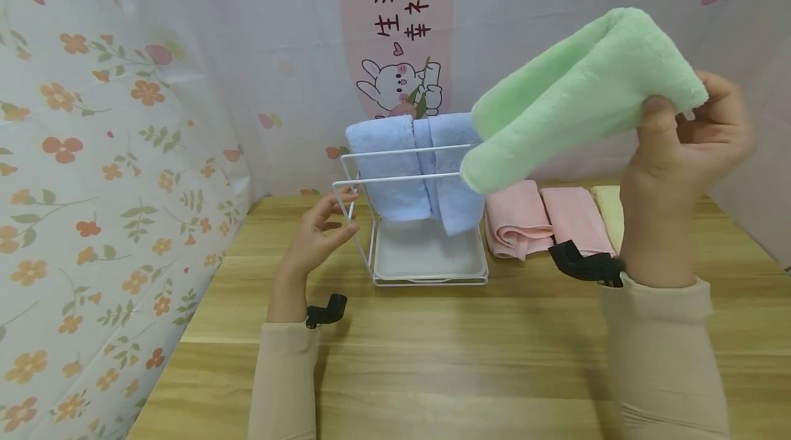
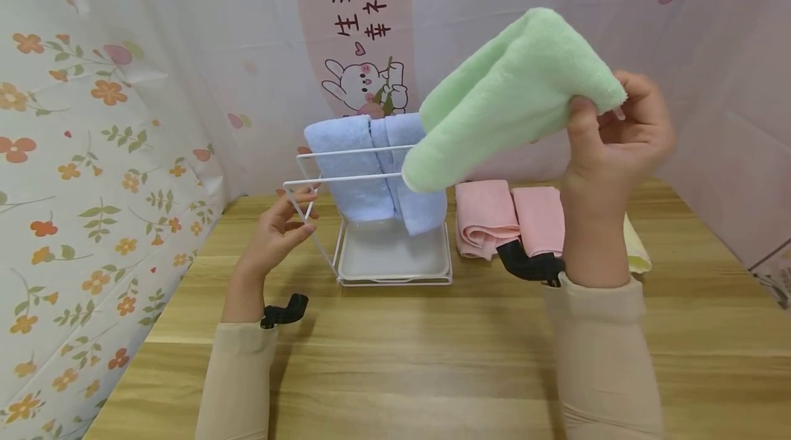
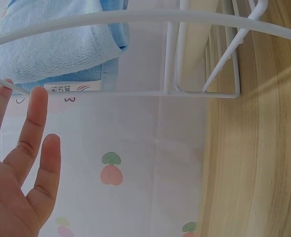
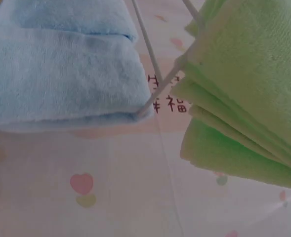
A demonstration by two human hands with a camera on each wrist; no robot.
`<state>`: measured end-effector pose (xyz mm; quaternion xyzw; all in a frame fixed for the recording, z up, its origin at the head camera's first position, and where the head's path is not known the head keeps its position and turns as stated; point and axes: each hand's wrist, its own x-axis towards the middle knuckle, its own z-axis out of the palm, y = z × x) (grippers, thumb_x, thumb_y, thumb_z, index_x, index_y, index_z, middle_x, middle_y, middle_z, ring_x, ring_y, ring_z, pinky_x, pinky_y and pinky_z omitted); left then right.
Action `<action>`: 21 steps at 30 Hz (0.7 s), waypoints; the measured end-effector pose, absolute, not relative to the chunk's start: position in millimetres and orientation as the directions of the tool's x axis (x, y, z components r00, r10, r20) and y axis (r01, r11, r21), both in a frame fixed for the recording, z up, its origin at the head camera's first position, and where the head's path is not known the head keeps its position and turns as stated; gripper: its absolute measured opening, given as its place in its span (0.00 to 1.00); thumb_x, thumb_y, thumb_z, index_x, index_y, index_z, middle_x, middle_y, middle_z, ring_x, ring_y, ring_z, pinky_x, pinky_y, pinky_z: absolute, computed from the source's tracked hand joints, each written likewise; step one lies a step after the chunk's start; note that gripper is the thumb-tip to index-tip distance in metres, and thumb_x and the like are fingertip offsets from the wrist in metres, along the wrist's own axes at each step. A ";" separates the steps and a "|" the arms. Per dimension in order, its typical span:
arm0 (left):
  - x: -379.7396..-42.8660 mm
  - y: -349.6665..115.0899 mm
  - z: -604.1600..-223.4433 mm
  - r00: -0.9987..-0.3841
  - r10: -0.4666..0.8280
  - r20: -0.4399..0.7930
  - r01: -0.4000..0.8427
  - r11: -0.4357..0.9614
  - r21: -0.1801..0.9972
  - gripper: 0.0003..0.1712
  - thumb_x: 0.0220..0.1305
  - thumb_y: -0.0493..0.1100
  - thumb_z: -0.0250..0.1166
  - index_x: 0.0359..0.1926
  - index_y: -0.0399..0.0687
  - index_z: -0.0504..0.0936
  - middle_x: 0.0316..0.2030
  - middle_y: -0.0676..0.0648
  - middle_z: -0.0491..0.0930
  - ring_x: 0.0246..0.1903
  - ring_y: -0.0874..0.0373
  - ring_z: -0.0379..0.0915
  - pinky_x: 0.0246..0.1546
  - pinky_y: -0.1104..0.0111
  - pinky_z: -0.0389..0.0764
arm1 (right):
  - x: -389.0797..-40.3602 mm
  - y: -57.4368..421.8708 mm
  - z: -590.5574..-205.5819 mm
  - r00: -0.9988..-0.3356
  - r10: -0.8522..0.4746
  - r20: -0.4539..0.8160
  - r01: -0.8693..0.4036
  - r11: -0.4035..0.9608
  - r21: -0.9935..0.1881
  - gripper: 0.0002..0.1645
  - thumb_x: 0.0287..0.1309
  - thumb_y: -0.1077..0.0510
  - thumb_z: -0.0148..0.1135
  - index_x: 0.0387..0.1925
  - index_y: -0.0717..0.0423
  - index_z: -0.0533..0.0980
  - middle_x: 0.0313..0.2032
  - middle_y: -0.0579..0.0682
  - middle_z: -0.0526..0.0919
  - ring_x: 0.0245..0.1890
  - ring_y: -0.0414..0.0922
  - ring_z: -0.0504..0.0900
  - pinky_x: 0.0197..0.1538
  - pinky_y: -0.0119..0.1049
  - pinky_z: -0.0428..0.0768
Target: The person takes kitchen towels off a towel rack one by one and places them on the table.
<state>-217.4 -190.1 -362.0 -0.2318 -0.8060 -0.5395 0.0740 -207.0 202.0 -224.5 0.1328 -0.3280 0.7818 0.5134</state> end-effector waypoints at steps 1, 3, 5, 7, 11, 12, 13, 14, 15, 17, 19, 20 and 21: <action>-217.5 -189.7 -361.9 -0.881 0.293 0.371 0.454 0.308 0.836 0.27 0.63 0.33 0.64 0.63 0.43 0.72 0.74 0.45 0.63 0.55 0.42 0.69 0.53 0.53 0.71 | -207.8 205.8 -225.9 -0.439 0.716 0.543 -0.889 -0.258 -0.378 0.16 0.25 0.72 0.66 0.23 0.79 0.74 0.18 0.57 0.73 0.19 0.46 0.68 0.22 0.31 0.69; -217.9 -189.3 -362.2 -0.879 0.293 0.375 0.458 0.304 0.835 0.27 0.63 0.33 0.63 0.63 0.42 0.72 0.74 0.45 0.63 0.55 0.39 0.69 0.53 0.53 0.71 | -208.1 212.3 -229.0 -0.440 0.717 0.540 -0.887 -0.251 -0.388 0.13 0.27 0.73 0.63 0.23 0.79 0.74 0.18 0.57 0.72 0.19 0.46 0.67 0.20 0.30 0.66; -218.4 -189.2 -362.6 -0.879 0.291 0.378 0.460 0.303 0.835 0.27 0.63 0.33 0.63 0.63 0.41 0.72 0.74 0.44 0.63 0.55 0.38 0.69 0.53 0.53 0.71 | -207.5 217.3 -231.8 -0.440 0.720 0.536 -0.884 -0.241 -0.402 0.11 0.30 0.74 0.60 0.23 0.79 0.73 0.17 0.56 0.71 0.19 0.45 0.65 0.20 0.30 0.63; -218.8 -189.3 -362.7 -0.878 0.289 0.381 0.461 0.306 0.833 0.27 0.63 0.32 0.63 0.63 0.39 0.72 0.73 0.43 0.63 0.55 0.39 0.69 0.53 0.53 0.71 | -206.1 220.3 -233.9 -0.441 0.719 0.537 -0.880 -0.229 -0.416 0.08 0.32 0.75 0.56 0.22 0.79 0.72 0.17 0.55 0.69 0.20 0.44 0.64 0.21 0.29 0.60; -219.2 -189.8 -362.1 -0.879 0.287 0.380 0.461 0.313 0.830 0.28 0.63 0.33 0.64 0.64 0.38 0.71 0.73 0.40 0.63 0.54 0.45 0.71 0.53 0.53 0.71 | -203.1 222.1 -237.2 -0.447 0.709 0.546 -0.878 -0.229 -0.421 0.06 0.31 0.76 0.54 0.20 0.78 0.73 0.17 0.55 0.71 0.23 0.45 0.65 0.25 0.31 0.63; -219.0 -189.9 -361.8 -0.880 0.286 0.379 0.460 0.315 0.830 0.28 0.63 0.33 0.64 0.64 0.39 0.71 0.73 0.40 0.62 0.54 0.46 0.71 0.53 0.53 0.71 | -202.8 222.1 -238.4 -0.447 0.705 0.551 -0.878 -0.229 -0.420 0.06 0.31 0.76 0.54 0.20 0.79 0.74 0.17 0.55 0.72 0.23 0.46 0.66 0.26 0.31 0.64; -219.2 -190.0 -361.9 -0.880 0.287 0.379 0.460 0.316 0.830 0.27 0.63 0.33 0.64 0.64 0.39 0.71 0.73 0.40 0.62 0.54 0.46 0.71 0.53 0.53 0.71 | -202.8 222.4 -240.0 -0.448 0.699 0.557 -0.879 -0.232 -0.416 0.07 0.30 0.77 0.55 0.20 0.79 0.74 0.17 0.55 0.73 0.24 0.46 0.66 0.27 0.31 0.66; -219.1 -190.0 -361.9 -0.880 0.288 0.378 0.459 0.317 0.830 0.27 0.63 0.33 0.64 0.64 0.40 0.72 0.73 0.40 0.62 0.54 0.47 0.71 0.53 0.53 0.71 | -202.8 223.0 -242.2 -0.453 0.694 0.560 -0.879 -0.241 -0.412 0.07 0.30 0.77 0.55 0.20 0.80 0.75 0.17 0.55 0.74 0.24 0.47 0.67 0.28 0.32 0.67; -219.0 -190.0 -361.9 -0.880 0.288 0.377 0.459 0.316 0.830 0.27 0.63 0.33 0.64 0.64 0.41 0.72 0.73 0.40 0.62 0.54 0.47 0.71 0.53 0.53 0.71 | -202.8 223.9 -244.9 -0.458 0.686 0.565 -0.877 -0.244 -0.415 0.08 0.30 0.78 0.55 0.21 0.81 0.75 0.18 0.56 0.76 0.24 0.47 0.69 0.28 0.32 0.68; -219.3 -190.1 -362.5 -0.880 0.289 0.376 0.458 0.314 0.832 0.27 0.63 0.33 0.64 0.64 0.41 0.72 0.73 0.40 0.62 0.54 0.45 0.71 0.53 0.53 0.71 | -203.7 226.8 -251.2 -0.476 0.672 0.567 -0.867 -0.249 -0.432 0.08 0.33 0.81 0.54 0.23 0.81 0.76 0.19 0.57 0.78 0.24 0.47 0.72 0.29 0.32 0.71; -219.4 -190.0 -363.0 -0.880 0.291 0.376 0.459 0.310 0.833 0.27 0.63 0.33 0.64 0.64 0.41 0.72 0.73 0.39 0.62 0.55 0.43 0.71 0.53 0.53 0.71 | -205.2 230.7 -258.5 -0.490 0.655 0.575 -0.857 -0.240 -0.457 0.08 0.34 0.82 0.54 0.24 0.82 0.76 0.20 0.56 0.79 0.26 0.48 0.75 0.32 0.31 0.76; -219.3 -189.9 -363.0 -0.880 0.292 0.375 0.457 0.307 0.835 0.27 0.63 0.33 0.64 0.64 0.41 0.72 0.73 0.39 0.62 0.55 0.42 0.70 0.53 0.53 0.71 | -205.7 232.7 -262.3 -0.495 0.645 0.581 -0.852 -0.230 -0.471 0.09 0.35 0.82 0.54 0.25 0.82 0.76 0.20 0.56 0.80 0.25 0.48 0.76 0.33 0.32 0.77; -219.2 -189.7 -363.0 -0.880 0.292 0.374 0.456 0.306 0.836 0.27 0.63 0.33 0.64 0.63 0.41 0.72 0.73 0.39 0.62 0.55 0.41 0.70 0.53 0.53 0.71 | -206.3 234.5 -265.9 -0.501 0.636 0.587 -0.847 -0.222 -0.482 0.09 0.35 0.83 0.54 0.25 0.82 0.76 0.21 0.56 0.80 0.25 0.48 0.76 0.33 0.32 0.78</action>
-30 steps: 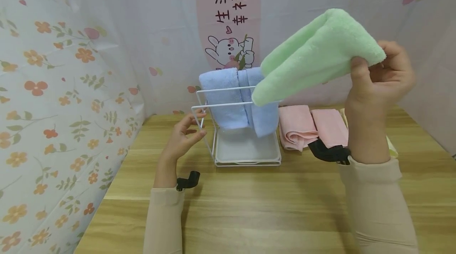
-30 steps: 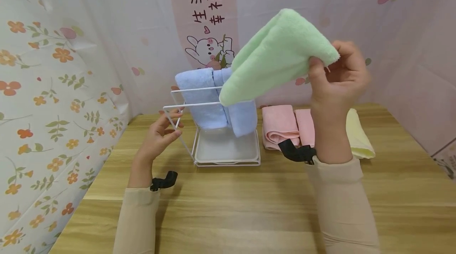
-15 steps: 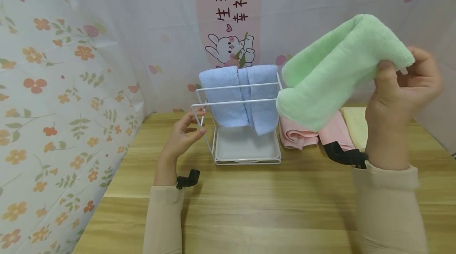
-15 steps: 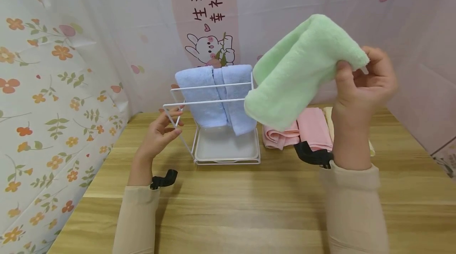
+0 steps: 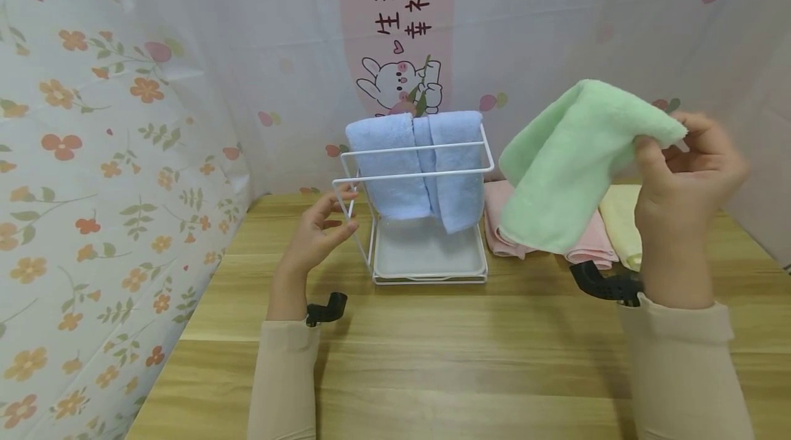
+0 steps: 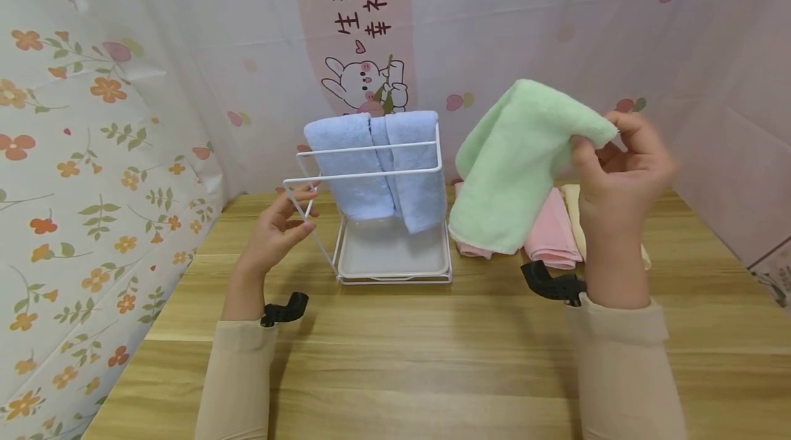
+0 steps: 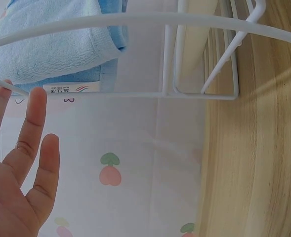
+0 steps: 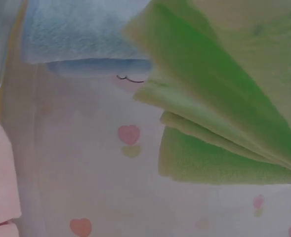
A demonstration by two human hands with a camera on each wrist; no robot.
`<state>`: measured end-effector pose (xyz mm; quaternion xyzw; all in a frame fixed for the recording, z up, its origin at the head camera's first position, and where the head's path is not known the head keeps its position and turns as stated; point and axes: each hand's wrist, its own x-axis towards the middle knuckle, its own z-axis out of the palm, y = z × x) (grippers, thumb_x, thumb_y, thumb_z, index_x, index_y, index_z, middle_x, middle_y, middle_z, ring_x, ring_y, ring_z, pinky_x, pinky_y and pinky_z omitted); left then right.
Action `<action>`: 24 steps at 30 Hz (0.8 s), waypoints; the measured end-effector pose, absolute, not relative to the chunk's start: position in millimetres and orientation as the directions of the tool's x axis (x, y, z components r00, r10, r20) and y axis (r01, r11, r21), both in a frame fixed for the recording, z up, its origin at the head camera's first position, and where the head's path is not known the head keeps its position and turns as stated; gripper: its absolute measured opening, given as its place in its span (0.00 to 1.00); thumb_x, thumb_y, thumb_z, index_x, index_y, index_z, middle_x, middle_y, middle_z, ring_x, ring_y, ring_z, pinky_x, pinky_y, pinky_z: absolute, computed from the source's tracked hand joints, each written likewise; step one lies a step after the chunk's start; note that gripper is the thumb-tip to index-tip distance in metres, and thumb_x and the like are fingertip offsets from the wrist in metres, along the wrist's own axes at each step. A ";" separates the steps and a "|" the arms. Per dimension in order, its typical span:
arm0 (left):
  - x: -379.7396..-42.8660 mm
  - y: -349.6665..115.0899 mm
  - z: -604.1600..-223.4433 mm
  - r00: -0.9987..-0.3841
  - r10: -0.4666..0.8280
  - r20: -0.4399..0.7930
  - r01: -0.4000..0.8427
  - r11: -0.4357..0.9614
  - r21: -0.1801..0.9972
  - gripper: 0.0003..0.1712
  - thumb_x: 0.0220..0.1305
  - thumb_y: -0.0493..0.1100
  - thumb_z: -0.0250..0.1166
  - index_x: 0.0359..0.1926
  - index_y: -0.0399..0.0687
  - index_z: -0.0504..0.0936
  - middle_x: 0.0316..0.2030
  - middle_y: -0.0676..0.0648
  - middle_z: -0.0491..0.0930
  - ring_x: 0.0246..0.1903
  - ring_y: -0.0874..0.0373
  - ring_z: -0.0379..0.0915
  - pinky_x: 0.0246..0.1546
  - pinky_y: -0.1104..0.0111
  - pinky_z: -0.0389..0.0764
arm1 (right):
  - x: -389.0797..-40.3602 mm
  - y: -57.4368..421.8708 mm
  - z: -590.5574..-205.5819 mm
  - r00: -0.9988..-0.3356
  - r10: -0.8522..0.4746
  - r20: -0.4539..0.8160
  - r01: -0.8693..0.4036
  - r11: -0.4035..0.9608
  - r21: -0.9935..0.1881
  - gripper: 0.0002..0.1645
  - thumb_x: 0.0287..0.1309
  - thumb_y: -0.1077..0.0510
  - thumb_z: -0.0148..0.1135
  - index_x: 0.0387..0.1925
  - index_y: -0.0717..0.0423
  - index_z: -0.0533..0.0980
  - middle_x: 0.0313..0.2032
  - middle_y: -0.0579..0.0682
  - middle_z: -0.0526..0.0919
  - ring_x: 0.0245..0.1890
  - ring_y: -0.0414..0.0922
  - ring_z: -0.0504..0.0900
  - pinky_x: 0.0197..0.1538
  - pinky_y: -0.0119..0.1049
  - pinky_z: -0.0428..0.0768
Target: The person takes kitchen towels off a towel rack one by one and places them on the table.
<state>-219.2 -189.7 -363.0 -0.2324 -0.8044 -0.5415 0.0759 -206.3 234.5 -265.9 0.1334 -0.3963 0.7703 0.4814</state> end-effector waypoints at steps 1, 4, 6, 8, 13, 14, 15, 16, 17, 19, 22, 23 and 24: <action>-219.1 -189.6 -363.1 -0.881 0.292 0.372 0.454 0.304 0.837 0.27 0.63 0.33 0.64 0.63 0.41 0.72 0.74 0.40 0.62 0.55 0.40 0.70 0.53 0.53 0.71 | -207.0 236.2 -269.4 -0.505 0.626 0.594 -0.845 -0.216 -0.490 0.09 0.36 0.83 0.54 0.25 0.83 0.76 0.20 0.56 0.80 0.25 0.47 0.76 0.33 0.32 0.79; -218.3 -189.3 -362.8 -0.884 0.290 0.367 0.449 0.301 0.842 0.27 0.63 0.33 0.64 0.63 0.43 0.72 0.74 0.42 0.62 0.56 0.38 0.69 0.54 0.53 0.70 | -207.9 239.8 -278.8 -0.514 0.589 0.623 -0.841 -0.202 -0.502 0.08 0.36 0.82 0.56 0.26 0.85 0.75 0.20 0.56 0.80 0.21 0.46 0.73 0.29 0.31 0.77; -218.0 -189.3 -362.5 -0.885 0.287 0.367 0.447 0.303 0.842 0.27 0.63 0.34 0.64 0.63 0.43 0.72 0.74 0.43 0.62 0.56 0.39 0.69 0.54 0.53 0.70 | -207.7 241.7 -283.8 -0.526 0.563 0.637 -0.836 -0.206 -0.508 0.08 0.37 0.82 0.56 0.26 0.86 0.74 0.20 0.56 0.79 0.19 0.46 0.72 0.27 0.30 0.77; -217.8 -189.3 -362.3 -0.885 0.285 0.367 0.447 0.304 0.841 0.26 0.64 0.34 0.64 0.63 0.43 0.72 0.74 0.43 0.62 0.55 0.42 0.69 0.54 0.53 0.70 | -206.8 243.8 -288.1 -0.533 0.530 0.659 -0.833 -0.193 -0.518 0.08 0.37 0.83 0.56 0.26 0.87 0.74 0.20 0.56 0.79 0.18 0.45 0.73 0.27 0.29 0.77; -217.6 -189.5 -361.8 -0.886 0.282 0.368 0.447 0.309 0.839 0.26 0.64 0.34 0.64 0.63 0.44 0.72 0.74 0.46 0.63 0.55 0.45 0.70 0.53 0.53 0.71 | -200.7 248.4 -299.2 -0.572 0.382 0.726 -0.813 -0.145 -0.565 0.08 0.39 0.83 0.55 0.28 0.88 0.75 0.22 0.54 0.80 0.20 0.43 0.75 0.29 0.27 0.79; -217.9 -189.6 -362.0 -0.886 0.282 0.367 0.446 0.310 0.840 0.26 0.64 0.34 0.64 0.63 0.44 0.72 0.74 0.46 0.63 0.55 0.44 0.70 0.53 0.53 0.71 | -199.6 249.1 -301.7 -0.582 0.344 0.737 -0.807 -0.137 -0.574 0.08 0.40 0.83 0.55 0.28 0.88 0.75 0.23 0.54 0.80 0.21 0.43 0.75 0.29 0.26 0.79; -217.9 -189.7 -361.9 -0.887 0.281 0.366 0.444 0.310 0.841 0.26 0.64 0.35 0.64 0.63 0.44 0.72 0.74 0.46 0.63 0.55 0.43 0.70 0.53 0.53 0.71 | -198.4 249.8 -304.0 -0.594 0.304 0.745 -0.801 -0.133 -0.584 0.08 0.40 0.84 0.55 0.28 0.88 0.75 0.24 0.54 0.80 0.21 0.43 0.76 0.29 0.26 0.79; -218.4 -189.9 -362.2 -0.888 0.281 0.365 0.443 0.309 0.841 0.26 0.64 0.34 0.64 0.63 0.44 0.72 0.74 0.46 0.62 0.56 0.42 0.69 0.54 0.53 0.71 | -197.5 250.7 -306.4 -0.604 0.268 0.751 -0.795 -0.132 -0.592 0.09 0.41 0.84 0.54 0.29 0.87 0.75 0.25 0.54 0.80 0.21 0.43 0.77 0.29 0.25 0.79; -218.7 -189.9 -362.3 -0.888 0.281 0.364 0.442 0.307 0.843 0.26 0.64 0.34 0.64 0.63 0.44 0.72 0.74 0.45 0.62 0.56 0.40 0.69 0.54 0.53 0.70 | -196.6 251.9 -308.7 -0.611 0.231 0.757 -0.790 -0.121 -0.601 0.09 0.41 0.84 0.54 0.29 0.87 0.75 0.26 0.54 0.81 0.22 0.42 0.78 0.29 0.25 0.80; -219.2 -190.0 -362.4 -0.889 0.282 0.361 0.440 0.305 0.845 0.26 0.64 0.34 0.64 0.63 0.44 0.72 0.74 0.45 0.62 0.56 0.40 0.69 0.54 0.53 0.70 | -194.6 255.2 -312.6 -0.632 0.163 0.757 -0.774 -0.100 -0.625 0.10 0.41 0.85 0.54 0.30 0.85 0.76 0.28 0.52 0.82 0.23 0.41 0.80 0.31 0.23 0.80; -219.4 -190.0 -362.1 -0.887 0.288 0.361 0.441 0.297 0.847 0.26 0.64 0.34 0.64 0.63 0.43 0.72 0.74 0.43 0.62 0.57 0.37 0.69 0.54 0.53 0.70 | -189.3 261.1 -316.9 -0.686 0.063 0.724 -0.727 -0.061 -0.684 0.13 0.42 0.86 0.54 0.33 0.80 0.77 0.31 0.50 0.83 0.24 0.37 0.82 0.34 0.21 0.81; -219.2 -190.0 -362.0 -0.887 0.289 0.361 0.441 0.295 0.847 0.27 0.63 0.34 0.64 0.63 0.43 0.72 0.74 0.42 0.62 0.57 0.36 0.69 0.54 0.53 0.70 | -186.9 263.0 -317.9 -0.706 0.033 0.707 -0.708 -0.045 -0.705 0.14 0.42 0.86 0.55 0.33 0.79 0.77 0.32 0.49 0.83 0.24 0.37 0.82 0.34 0.20 0.81; -219.0 -190.0 -361.9 -0.887 0.290 0.361 0.441 0.295 0.848 0.27 0.63 0.34 0.64 0.63 0.43 0.72 0.74 0.43 0.62 0.57 0.35 0.69 0.54 0.53 0.70 | -184.3 264.7 -318.6 -0.732 0.009 0.681 -0.681 -0.023 -0.732 0.14 0.43 0.86 0.55 0.33 0.76 0.78 0.33 0.48 0.83 0.24 0.36 0.82 0.34 0.20 0.81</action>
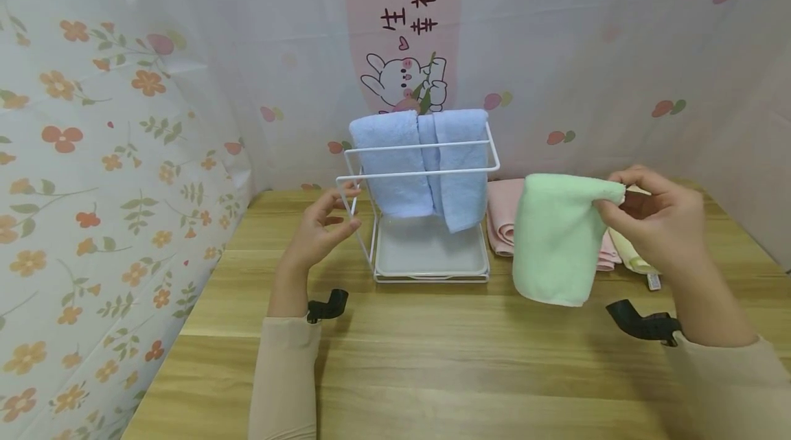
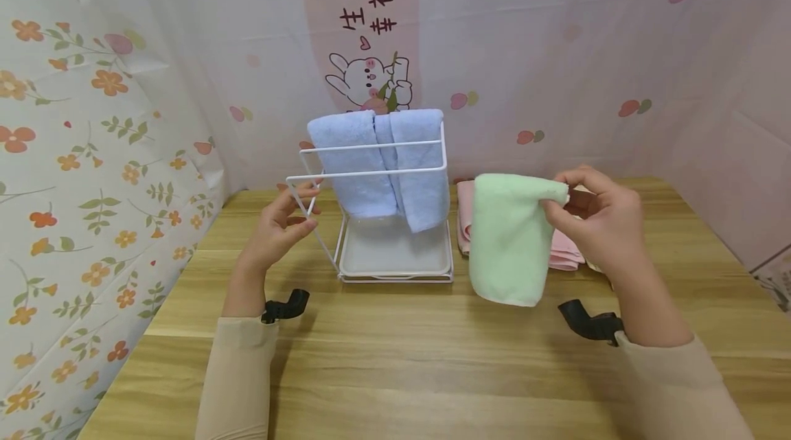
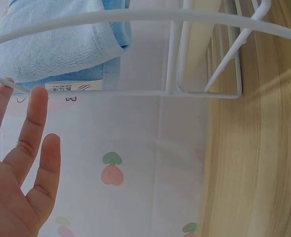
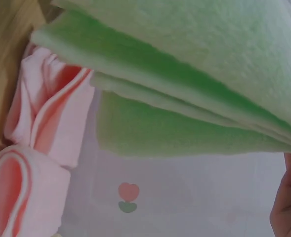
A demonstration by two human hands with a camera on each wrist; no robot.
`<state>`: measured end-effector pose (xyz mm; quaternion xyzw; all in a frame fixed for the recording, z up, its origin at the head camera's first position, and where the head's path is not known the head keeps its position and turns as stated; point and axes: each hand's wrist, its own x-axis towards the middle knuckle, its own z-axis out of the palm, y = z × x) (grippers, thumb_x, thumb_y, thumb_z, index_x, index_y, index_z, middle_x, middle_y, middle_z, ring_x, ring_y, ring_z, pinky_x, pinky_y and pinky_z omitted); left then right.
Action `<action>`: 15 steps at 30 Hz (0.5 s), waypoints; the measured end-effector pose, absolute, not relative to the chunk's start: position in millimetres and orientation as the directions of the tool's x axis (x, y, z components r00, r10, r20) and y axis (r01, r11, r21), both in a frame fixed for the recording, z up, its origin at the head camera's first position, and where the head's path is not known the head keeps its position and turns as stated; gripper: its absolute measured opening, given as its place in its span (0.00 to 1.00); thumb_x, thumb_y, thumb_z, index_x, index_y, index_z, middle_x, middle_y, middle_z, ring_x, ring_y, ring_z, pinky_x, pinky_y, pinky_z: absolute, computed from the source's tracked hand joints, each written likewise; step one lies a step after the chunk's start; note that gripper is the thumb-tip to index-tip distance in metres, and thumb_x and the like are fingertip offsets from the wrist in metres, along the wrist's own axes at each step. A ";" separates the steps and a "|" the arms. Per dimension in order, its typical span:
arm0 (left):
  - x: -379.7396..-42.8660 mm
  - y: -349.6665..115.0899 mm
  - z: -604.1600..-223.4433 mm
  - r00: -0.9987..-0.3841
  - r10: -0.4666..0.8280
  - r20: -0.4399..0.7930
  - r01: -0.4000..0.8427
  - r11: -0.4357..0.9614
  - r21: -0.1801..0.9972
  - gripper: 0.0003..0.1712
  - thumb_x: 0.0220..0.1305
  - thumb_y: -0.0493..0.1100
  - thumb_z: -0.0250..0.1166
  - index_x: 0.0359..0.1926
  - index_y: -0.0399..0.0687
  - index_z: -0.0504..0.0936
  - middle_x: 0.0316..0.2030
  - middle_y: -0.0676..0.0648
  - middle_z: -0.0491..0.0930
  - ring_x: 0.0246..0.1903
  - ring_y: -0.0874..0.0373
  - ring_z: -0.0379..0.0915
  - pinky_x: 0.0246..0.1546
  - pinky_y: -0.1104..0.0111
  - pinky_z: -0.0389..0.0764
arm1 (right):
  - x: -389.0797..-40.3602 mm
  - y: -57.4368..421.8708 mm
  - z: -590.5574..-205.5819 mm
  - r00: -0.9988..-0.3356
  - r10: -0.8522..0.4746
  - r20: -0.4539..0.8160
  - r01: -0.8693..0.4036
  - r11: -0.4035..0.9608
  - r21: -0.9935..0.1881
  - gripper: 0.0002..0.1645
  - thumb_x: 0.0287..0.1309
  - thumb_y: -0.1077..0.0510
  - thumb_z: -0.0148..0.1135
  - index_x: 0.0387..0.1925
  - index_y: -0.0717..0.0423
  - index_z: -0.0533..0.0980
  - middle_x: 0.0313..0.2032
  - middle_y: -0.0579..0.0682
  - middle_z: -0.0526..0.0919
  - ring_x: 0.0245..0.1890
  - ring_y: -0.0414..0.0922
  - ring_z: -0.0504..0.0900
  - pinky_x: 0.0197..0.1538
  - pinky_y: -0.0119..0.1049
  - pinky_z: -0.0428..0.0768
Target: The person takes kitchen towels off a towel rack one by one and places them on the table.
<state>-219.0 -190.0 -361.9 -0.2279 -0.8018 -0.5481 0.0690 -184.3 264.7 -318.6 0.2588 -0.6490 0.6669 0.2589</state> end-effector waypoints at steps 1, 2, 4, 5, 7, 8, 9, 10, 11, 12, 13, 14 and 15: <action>-218.7 -189.9 -361.3 -0.886 0.291 0.360 0.442 0.296 0.847 0.27 0.63 0.34 0.64 0.63 0.43 0.72 0.74 0.42 0.62 0.56 0.35 0.69 0.54 0.53 0.70 | -181.3 266.6 -319.4 -0.756 -0.013 0.654 -0.655 0.022 -0.756 0.15 0.44 0.86 0.56 0.34 0.74 0.78 0.33 0.47 0.83 0.24 0.35 0.83 0.34 0.19 0.81; -218.8 -189.9 -361.3 -0.886 0.293 0.360 0.442 0.296 0.847 0.27 0.63 0.33 0.64 0.63 0.43 0.72 0.74 0.42 0.62 0.56 0.34 0.68 0.54 0.53 0.70 | -178.3 268.2 -320.1 -0.778 -0.037 0.628 -0.629 0.070 -0.775 0.15 0.44 0.85 0.57 0.34 0.72 0.78 0.34 0.46 0.83 0.24 0.34 0.83 0.33 0.19 0.81; -218.9 -190.0 -361.4 -0.885 0.292 0.362 0.444 0.299 0.845 0.27 0.63 0.33 0.64 0.63 0.43 0.73 0.73 0.42 0.63 0.56 0.35 0.69 0.54 0.54 0.70 | -173.0 270.8 -321.6 -0.825 -0.067 0.561 -0.563 0.187 -0.805 0.17 0.47 0.83 0.60 0.35 0.66 0.80 0.34 0.42 0.83 0.24 0.33 0.83 0.29 0.19 0.79; -218.9 -189.9 -361.3 -0.885 0.291 0.363 0.444 0.299 0.844 0.27 0.63 0.33 0.64 0.63 0.43 0.73 0.73 0.42 0.63 0.56 0.36 0.69 0.54 0.54 0.70 | -170.9 271.8 -322.7 -0.843 -0.085 0.531 -0.535 0.238 -0.811 0.17 0.48 0.82 0.61 0.36 0.64 0.80 0.34 0.41 0.83 0.24 0.33 0.83 0.27 0.20 0.79; -218.8 -190.1 -361.4 -0.886 0.287 0.365 0.445 0.301 0.843 0.27 0.63 0.33 0.64 0.63 0.42 0.72 0.73 0.41 0.63 0.55 0.37 0.69 0.53 0.54 0.70 | -166.5 273.2 -325.2 -0.880 -0.125 0.459 -0.472 0.338 -0.814 0.17 0.50 0.79 0.64 0.38 0.59 0.80 0.34 0.38 0.83 0.25 0.33 0.84 0.24 0.24 0.79; -219.0 -190.0 -361.7 -0.886 0.286 0.366 0.446 0.302 0.843 0.27 0.63 0.33 0.64 0.62 0.42 0.72 0.73 0.41 0.62 0.55 0.38 0.70 0.53 0.54 0.71 | -164.9 273.7 -326.6 -0.892 -0.150 0.427 -0.452 0.363 -0.815 0.17 0.51 0.78 0.65 0.39 0.58 0.80 0.33 0.38 0.83 0.25 0.33 0.84 0.23 0.25 0.79; -218.9 -190.0 -361.8 -0.887 0.284 0.365 0.445 0.305 0.842 0.27 0.63 0.33 0.64 0.63 0.42 0.72 0.73 0.41 0.62 0.55 0.40 0.70 0.53 0.54 0.71 | -163.3 273.9 -328.1 -0.901 -0.173 0.398 -0.434 0.382 -0.816 0.17 0.52 0.77 0.65 0.39 0.57 0.80 0.32 0.39 0.83 0.26 0.34 0.84 0.23 0.27 0.80; -218.6 -189.9 -361.6 -0.887 0.282 0.366 0.445 0.306 0.842 0.27 0.63 0.33 0.64 0.63 0.43 0.72 0.73 0.41 0.62 0.55 0.40 0.70 0.53 0.54 0.71 | -161.9 273.9 -329.5 -0.905 -0.198 0.376 -0.424 0.386 -0.819 0.16 0.52 0.76 0.66 0.40 0.57 0.80 0.30 0.39 0.83 0.26 0.34 0.84 0.23 0.28 0.81; -218.6 -189.8 -361.7 -0.888 0.281 0.365 0.443 0.305 0.843 0.27 0.63 0.33 0.64 0.63 0.43 0.72 0.73 0.41 0.62 0.55 0.41 0.70 0.53 0.54 0.71 | -160.3 273.8 -330.8 -0.903 -0.227 0.364 -0.426 0.386 -0.818 0.17 0.52 0.76 0.66 0.40 0.57 0.79 0.30 0.39 0.83 0.27 0.34 0.84 0.24 0.29 0.82; -218.7 -189.7 -361.9 -0.888 0.280 0.364 0.442 0.305 0.843 0.26 0.63 0.33 0.64 0.63 0.43 0.72 0.73 0.41 0.62 0.55 0.42 0.70 0.53 0.54 0.70 | -158.5 273.5 -332.0 -0.901 -0.252 0.354 -0.429 0.387 -0.816 0.17 0.53 0.76 0.66 0.41 0.57 0.79 0.29 0.39 0.83 0.28 0.34 0.85 0.25 0.29 0.82; -219.0 -189.6 -362.3 -0.889 0.280 0.363 0.441 0.306 0.844 0.26 0.63 0.34 0.64 0.63 0.43 0.72 0.74 0.41 0.62 0.55 0.42 0.70 0.53 0.54 0.70 | -157.1 273.3 -333.1 -0.891 -0.281 0.356 -0.443 0.373 -0.815 0.17 0.53 0.77 0.65 0.42 0.58 0.79 0.30 0.39 0.83 0.28 0.34 0.85 0.26 0.29 0.83; -219.1 -189.3 -362.5 -0.889 0.280 0.363 0.441 0.304 0.845 0.26 0.63 0.34 0.64 0.63 0.43 0.72 0.74 0.41 0.62 0.55 0.42 0.70 0.53 0.54 0.70 | -155.6 272.8 -334.4 -0.882 -0.303 0.360 -0.455 0.353 -0.818 0.19 0.52 0.78 0.64 0.42 0.58 0.79 0.31 0.39 0.82 0.30 0.34 0.85 0.29 0.28 0.83; -219.2 -189.2 -362.7 -0.889 0.279 0.364 0.441 0.302 0.845 0.26 0.64 0.34 0.64 0.63 0.44 0.73 0.73 0.41 0.62 0.55 0.42 0.70 0.53 0.53 0.70 | -153.9 272.4 -335.5 -0.874 -0.325 0.361 -0.462 0.327 -0.824 0.19 0.52 0.79 0.63 0.42 0.59 0.79 0.32 0.39 0.82 0.30 0.35 0.86 0.30 0.28 0.83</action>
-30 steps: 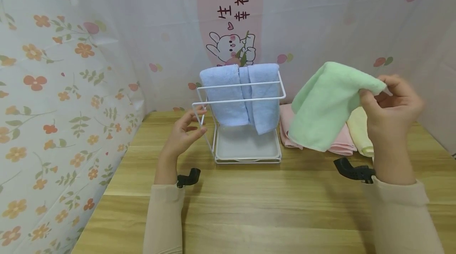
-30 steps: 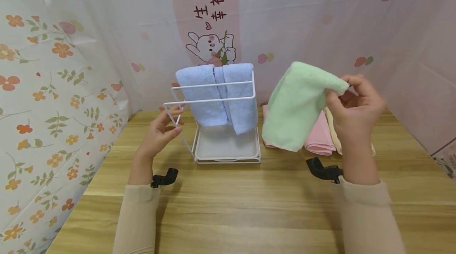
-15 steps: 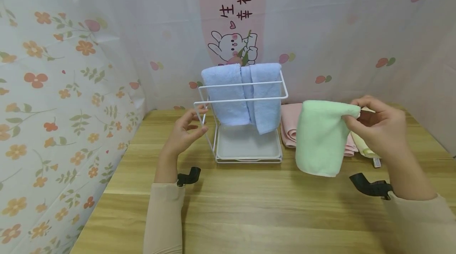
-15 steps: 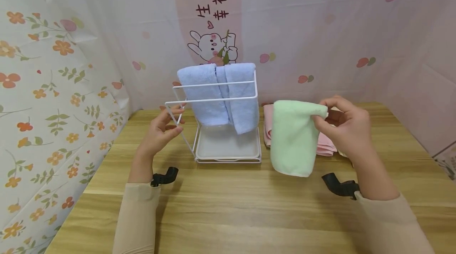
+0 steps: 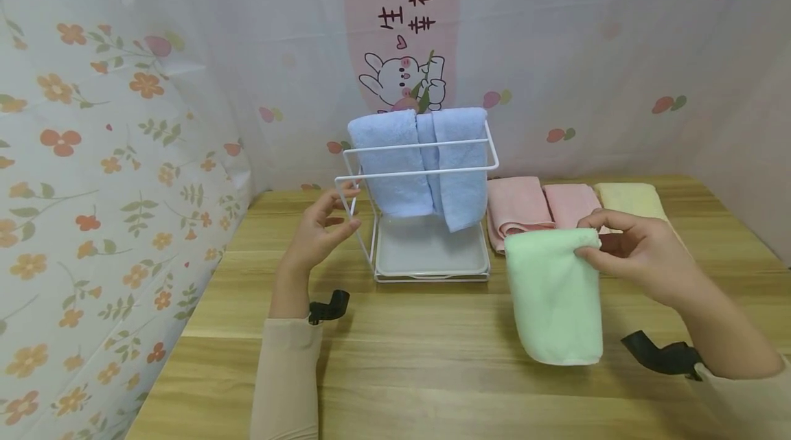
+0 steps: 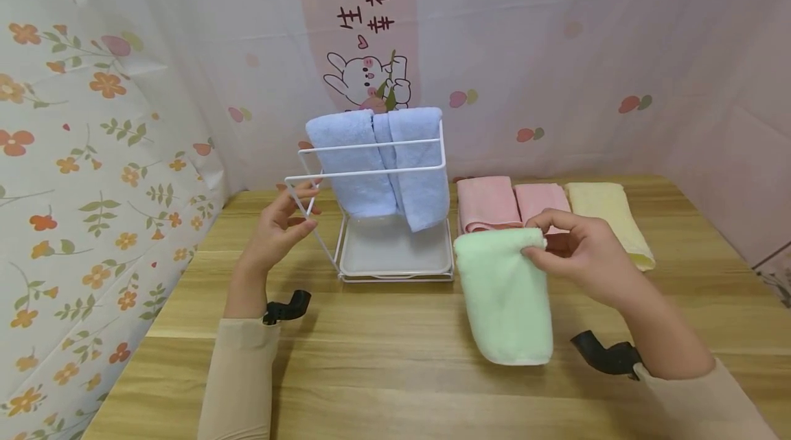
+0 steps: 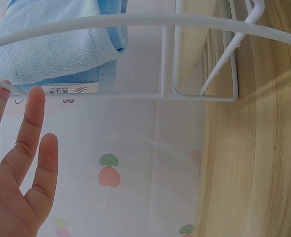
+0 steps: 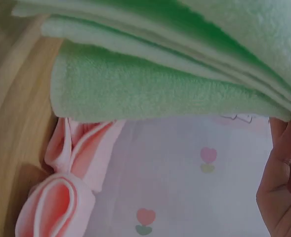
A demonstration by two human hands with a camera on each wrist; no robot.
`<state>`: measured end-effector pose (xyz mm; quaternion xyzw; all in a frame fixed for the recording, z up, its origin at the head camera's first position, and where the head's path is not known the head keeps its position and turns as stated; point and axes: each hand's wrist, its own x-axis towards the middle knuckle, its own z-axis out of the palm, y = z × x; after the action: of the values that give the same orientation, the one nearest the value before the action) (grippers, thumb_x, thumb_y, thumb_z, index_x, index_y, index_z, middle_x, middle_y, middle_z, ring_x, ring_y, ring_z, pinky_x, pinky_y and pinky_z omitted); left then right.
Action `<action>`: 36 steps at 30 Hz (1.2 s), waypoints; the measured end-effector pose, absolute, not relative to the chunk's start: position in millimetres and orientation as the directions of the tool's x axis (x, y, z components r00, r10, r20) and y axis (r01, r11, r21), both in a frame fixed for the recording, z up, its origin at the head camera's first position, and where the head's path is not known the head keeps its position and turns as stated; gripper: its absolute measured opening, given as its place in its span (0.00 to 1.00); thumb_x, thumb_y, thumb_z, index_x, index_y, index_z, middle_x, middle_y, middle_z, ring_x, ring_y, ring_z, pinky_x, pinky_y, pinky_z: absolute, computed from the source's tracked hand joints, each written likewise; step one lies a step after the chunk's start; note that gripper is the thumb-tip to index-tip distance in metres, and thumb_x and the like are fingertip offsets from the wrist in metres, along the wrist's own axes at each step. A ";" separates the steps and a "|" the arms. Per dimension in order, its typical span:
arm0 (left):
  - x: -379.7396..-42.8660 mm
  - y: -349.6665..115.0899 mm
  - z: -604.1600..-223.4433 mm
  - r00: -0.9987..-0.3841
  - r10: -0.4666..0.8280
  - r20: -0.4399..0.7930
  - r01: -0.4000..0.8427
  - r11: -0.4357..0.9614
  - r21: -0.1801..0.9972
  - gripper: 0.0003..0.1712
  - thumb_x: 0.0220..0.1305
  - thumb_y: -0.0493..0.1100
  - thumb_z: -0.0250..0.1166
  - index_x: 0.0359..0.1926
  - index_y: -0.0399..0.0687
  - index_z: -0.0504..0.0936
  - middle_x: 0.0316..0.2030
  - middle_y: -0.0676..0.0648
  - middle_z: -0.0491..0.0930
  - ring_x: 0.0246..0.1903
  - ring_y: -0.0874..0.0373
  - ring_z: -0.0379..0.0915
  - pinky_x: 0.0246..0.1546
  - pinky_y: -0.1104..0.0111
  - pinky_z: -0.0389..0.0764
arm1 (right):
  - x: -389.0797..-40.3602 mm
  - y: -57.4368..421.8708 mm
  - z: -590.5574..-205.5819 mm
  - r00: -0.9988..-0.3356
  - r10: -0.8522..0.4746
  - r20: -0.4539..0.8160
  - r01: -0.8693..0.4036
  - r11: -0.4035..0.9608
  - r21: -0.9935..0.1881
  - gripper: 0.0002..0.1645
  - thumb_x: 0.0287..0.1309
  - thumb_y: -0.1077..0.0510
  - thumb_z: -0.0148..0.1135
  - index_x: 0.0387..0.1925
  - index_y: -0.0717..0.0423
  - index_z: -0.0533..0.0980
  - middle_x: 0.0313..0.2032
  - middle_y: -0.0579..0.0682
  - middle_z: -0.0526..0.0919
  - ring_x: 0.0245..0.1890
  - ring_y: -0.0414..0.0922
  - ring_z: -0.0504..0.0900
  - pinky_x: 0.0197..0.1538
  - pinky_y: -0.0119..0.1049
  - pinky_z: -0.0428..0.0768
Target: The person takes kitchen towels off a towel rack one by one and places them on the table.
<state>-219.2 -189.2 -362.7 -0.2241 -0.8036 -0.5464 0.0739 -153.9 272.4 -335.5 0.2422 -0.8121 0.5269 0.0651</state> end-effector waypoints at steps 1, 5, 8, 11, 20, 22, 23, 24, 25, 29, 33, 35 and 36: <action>-219.1 -188.9 -362.7 -0.888 0.279 0.365 0.442 0.301 0.845 0.26 0.64 0.34 0.64 0.63 0.44 0.73 0.73 0.40 0.62 0.55 0.41 0.70 0.53 0.53 0.70 | -152.1 272.2 -336.7 -0.866 -0.344 0.363 -0.469 0.309 -0.827 0.20 0.51 0.80 0.63 0.43 0.59 0.79 0.33 0.38 0.82 0.31 0.35 0.86 0.31 0.27 0.83; -218.7 -188.3 -363.0 -0.889 0.275 0.366 0.441 0.301 0.846 0.26 0.64 0.33 0.64 0.63 0.43 0.72 0.74 0.41 0.62 0.54 0.43 0.70 0.53 0.54 0.70 | -147.0 270.7 -341.5 -0.844 -0.410 0.345 -0.463 0.237 -0.854 0.21 0.52 0.81 0.61 0.44 0.59 0.79 0.36 0.38 0.81 0.32 0.36 0.86 0.31 0.28 0.82; -218.2 -188.5 -363.1 -0.891 0.268 0.367 0.439 0.303 0.846 0.26 0.63 0.33 0.64 0.63 0.42 0.72 0.74 0.42 0.62 0.53 0.47 0.70 0.54 0.55 0.71 | -146.8 268.4 -345.3 -0.837 -0.452 0.310 -0.442 0.221 -0.870 0.21 0.53 0.80 0.60 0.44 0.59 0.79 0.36 0.38 0.82 0.32 0.36 0.86 0.31 0.29 0.82; -217.3 -188.7 -362.6 -0.890 0.264 0.371 0.441 0.296 0.847 0.26 0.63 0.33 0.64 0.62 0.41 0.72 0.74 0.42 0.62 0.52 0.50 0.71 0.53 0.55 0.71 | -150.5 266.0 -350.0 -0.846 -0.465 0.261 -0.416 0.270 -0.868 0.17 0.56 0.77 0.62 0.44 0.60 0.79 0.37 0.37 0.81 0.31 0.33 0.83 0.30 0.30 0.81; -217.1 -187.6 -362.9 -0.891 0.272 0.363 0.435 0.289 0.853 0.26 0.64 0.33 0.63 0.63 0.42 0.72 0.74 0.44 0.61 0.53 0.42 0.70 0.54 0.56 0.71 | -175.1 269.2 -366.9 -0.927 -0.368 0.074 -0.245 0.445 -0.861 0.07 0.63 0.62 0.64 0.41 0.60 0.78 0.36 0.40 0.80 0.34 0.34 0.83 0.37 0.31 0.82; -216.5 -186.9 -362.5 -0.894 0.271 0.358 0.429 0.285 0.857 0.26 0.64 0.33 0.63 0.63 0.42 0.72 0.74 0.44 0.61 0.53 0.40 0.70 0.53 0.56 0.71 | -181.5 271.7 -372.5 -0.937 -0.346 0.042 -0.210 0.465 -0.860 0.09 0.64 0.60 0.64 0.42 0.61 0.77 0.38 0.42 0.78 0.32 0.35 0.82 0.36 0.33 0.82; -216.5 -186.6 -362.3 -0.894 0.271 0.357 0.428 0.282 0.859 0.26 0.64 0.34 0.64 0.62 0.42 0.72 0.74 0.44 0.61 0.53 0.39 0.70 0.53 0.56 0.72 | -184.7 272.7 -375.2 -0.942 -0.336 0.028 -0.194 0.474 -0.859 0.10 0.64 0.59 0.64 0.42 0.61 0.77 0.39 0.43 0.77 0.31 0.36 0.81 0.36 0.33 0.82; -216.6 -186.5 -362.4 -0.894 0.271 0.357 0.428 0.278 0.860 0.26 0.64 0.34 0.64 0.62 0.42 0.72 0.74 0.44 0.61 0.53 0.37 0.69 0.53 0.56 0.71 | -187.9 273.7 -377.9 -0.944 -0.330 0.018 -0.185 0.484 -0.855 0.11 0.64 0.58 0.64 0.43 0.62 0.76 0.40 0.44 0.75 0.31 0.35 0.80 0.36 0.34 0.83; -217.0 -186.3 -362.8 -0.893 0.272 0.358 0.428 0.275 0.861 0.26 0.64 0.33 0.63 0.62 0.42 0.72 0.74 0.45 0.61 0.53 0.37 0.70 0.53 0.56 0.71 | -190.9 274.6 -380.6 -0.946 -0.324 0.014 -0.184 0.501 -0.846 0.12 0.64 0.58 0.64 0.43 0.62 0.76 0.41 0.45 0.74 0.32 0.35 0.80 0.36 0.34 0.83; -218.1 -185.9 -364.5 -0.891 0.270 0.366 0.434 0.267 0.860 0.26 0.64 0.33 0.63 0.62 0.41 0.72 0.74 0.43 0.61 0.52 0.43 0.72 0.52 0.56 0.72 | -201.8 276.3 -389.4 -0.945 -0.324 0.040 -0.229 0.572 -0.788 0.14 0.63 0.58 0.65 0.45 0.63 0.77 0.41 0.49 0.75 0.36 0.31 0.77 0.37 0.29 0.81; -217.6 -185.6 -365.4 -0.891 0.266 0.369 0.435 0.265 0.861 0.26 0.64 0.33 0.63 0.62 0.40 0.71 0.74 0.41 0.60 0.51 0.51 0.74 0.53 0.53 0.72 | -209.1 275.9 -393.8 -0.932 -0.345 0.110 -0.316 0.626 -0.713 0.11 0.61 0.59 0.68 0.42 0.61 0.79 0.35 0.49 0.78 0.34 0.32 0.73 0.35 0.26 0.74; -217.3 -185.5 -365.6 -0.890 0.265 0.372 0.438 0.262 0.860 0.25 0.64 0.33 0.63 0.62 0.40 0.71 0.74 0.40 0.60 0.51 0.48 0.75 0.53 0.51 0.72 | -211.7 275.0 -395.1 -0.923 -0.357 0.145 -0.354 0.641 -0.681 0.09 0.60 0.60 0.68 0.39 0.60 0.79 0.31 0.49 0.77 0.32 0.34 0.70 0.34 0.27 0.71; -217.2 -185.5 -365.5 -0.889 0.266 0.374 0.440 0.261 0.859 0.25 0.64 0.33 0.63 0.62 0.40 0.71 0.74 0.41 0.60 0.51 0.44 0.75 0.53 0.50 0.72 | -213.0 274.7 -395.7 -0.920 -0.360 0.154 -0.366 0.650 -0.666 0.08 0.60 0.60 0.68 0.38 0.60 0.79 0.30 0.48 0.76 0.31 0.34 0.70 0.33 0.28 0.70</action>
<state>-217.2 -185.5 -365.5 -0.2231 -0.7904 -0.5652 0.0769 -213.0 274.7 -395.7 0.1999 -0.9084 0.3672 0.0040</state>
